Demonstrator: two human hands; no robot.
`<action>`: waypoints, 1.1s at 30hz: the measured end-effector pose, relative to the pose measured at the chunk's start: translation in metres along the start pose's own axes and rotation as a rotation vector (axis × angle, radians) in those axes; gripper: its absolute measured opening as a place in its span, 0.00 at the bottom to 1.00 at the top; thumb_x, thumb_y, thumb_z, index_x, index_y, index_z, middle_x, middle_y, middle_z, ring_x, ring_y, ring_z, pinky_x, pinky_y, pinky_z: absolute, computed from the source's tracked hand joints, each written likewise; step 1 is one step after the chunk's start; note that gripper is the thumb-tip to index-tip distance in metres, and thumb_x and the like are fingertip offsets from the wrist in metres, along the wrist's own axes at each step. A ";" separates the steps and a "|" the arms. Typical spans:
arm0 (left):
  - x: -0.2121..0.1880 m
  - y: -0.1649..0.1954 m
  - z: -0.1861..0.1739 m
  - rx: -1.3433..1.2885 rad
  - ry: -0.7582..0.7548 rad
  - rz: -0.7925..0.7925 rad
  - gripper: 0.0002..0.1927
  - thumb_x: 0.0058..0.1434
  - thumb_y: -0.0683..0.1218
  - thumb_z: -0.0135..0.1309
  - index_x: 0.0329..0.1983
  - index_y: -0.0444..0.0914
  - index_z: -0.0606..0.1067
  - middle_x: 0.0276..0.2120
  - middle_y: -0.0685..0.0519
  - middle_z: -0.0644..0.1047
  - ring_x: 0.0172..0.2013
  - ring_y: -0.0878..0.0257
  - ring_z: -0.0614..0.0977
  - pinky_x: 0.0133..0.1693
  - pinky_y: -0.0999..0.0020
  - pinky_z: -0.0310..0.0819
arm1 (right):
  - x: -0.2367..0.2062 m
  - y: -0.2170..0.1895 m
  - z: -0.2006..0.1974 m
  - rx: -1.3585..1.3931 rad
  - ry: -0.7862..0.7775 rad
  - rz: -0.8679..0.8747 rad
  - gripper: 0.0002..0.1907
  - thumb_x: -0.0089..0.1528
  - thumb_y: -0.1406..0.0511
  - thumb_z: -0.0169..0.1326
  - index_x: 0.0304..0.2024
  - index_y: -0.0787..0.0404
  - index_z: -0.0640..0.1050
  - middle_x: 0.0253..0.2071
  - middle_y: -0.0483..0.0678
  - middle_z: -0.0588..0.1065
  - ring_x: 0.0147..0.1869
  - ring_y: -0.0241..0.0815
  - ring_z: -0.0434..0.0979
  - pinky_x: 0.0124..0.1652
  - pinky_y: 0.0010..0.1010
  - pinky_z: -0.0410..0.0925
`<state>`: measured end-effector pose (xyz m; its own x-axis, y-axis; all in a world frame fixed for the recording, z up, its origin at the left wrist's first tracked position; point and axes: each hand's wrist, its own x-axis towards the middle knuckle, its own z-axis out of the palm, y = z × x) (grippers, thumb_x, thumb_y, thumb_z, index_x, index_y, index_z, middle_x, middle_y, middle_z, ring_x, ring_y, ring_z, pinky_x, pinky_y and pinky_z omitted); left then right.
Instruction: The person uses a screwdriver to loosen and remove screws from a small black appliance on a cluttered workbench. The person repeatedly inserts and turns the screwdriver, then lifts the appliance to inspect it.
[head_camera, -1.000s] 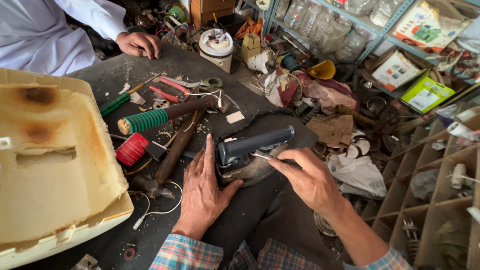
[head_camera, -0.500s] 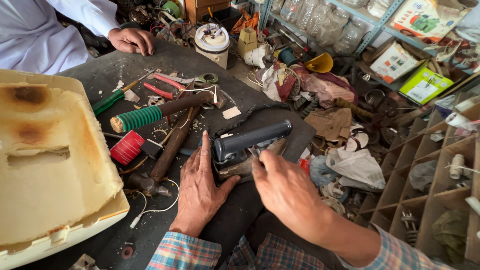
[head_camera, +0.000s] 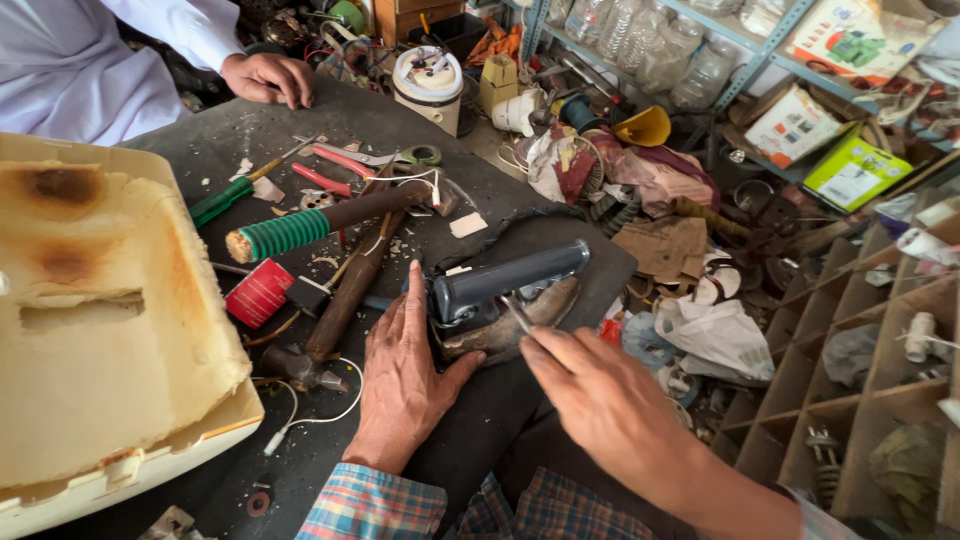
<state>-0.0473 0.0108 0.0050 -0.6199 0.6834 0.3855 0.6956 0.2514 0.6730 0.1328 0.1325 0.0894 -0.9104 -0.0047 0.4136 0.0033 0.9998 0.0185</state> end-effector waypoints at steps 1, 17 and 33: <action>0.000 0.000 0.000 0.001 -0.004 0.003 0.65 0.45 0.55 0.72 0.76 0.34 0.44 0.59 0.32 0.71 0.61 0.39 0.71 0.60 0.47 0.61 | -0.003 0.001 -0.001 -0.045 -0.006 -0.008 0.23 0.52 0.73 0.56 0.51 0.74 0.78 0.53 0.56 0.76 0.43 0.46 0.76 0.42 0.37 0.75; 0.001 -0.002 0.000 0.016 -0.008 -0.013 0.65 0.44 0.56 0.72 0.77 0.34 0.44 0.59 0.32 0.72 0.60 0.38 0.72 0.60 0.49 0.63 | 0.031 -0.031 0.017 -0.387 -0.111 -0.106 0.19 0.53 0.65 0.55 0.42 0.73 0.80 0.48 0.72 0.78 0.42 0.49 0.81 0.39 0.33 0.77; 0.001 -0.002 -0.001 0.033 -0.009 -0.011 0.66 0.44 0.57 0.72 0.76 0.33 0.44 0.58 0.32 0.72 0.60 0.39 0.72 0.60 0.49 0.63 | 0.012 -0.023 0.028 -0.233 0.100 -0.095 0.15 0.64 0.64 0.57 0.46 0.73 0.79 0.47 0.63 0.77 0.43 0.46 0.80 0.41 0.33 0.76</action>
<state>-0.0498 0.0100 0.0045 -0.6245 0.6864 0.3726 0.7004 0.2813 0.6559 0.1101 0.1103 0.0690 -0.8656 -0.1121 0.4880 0.0252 0.9636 0.2660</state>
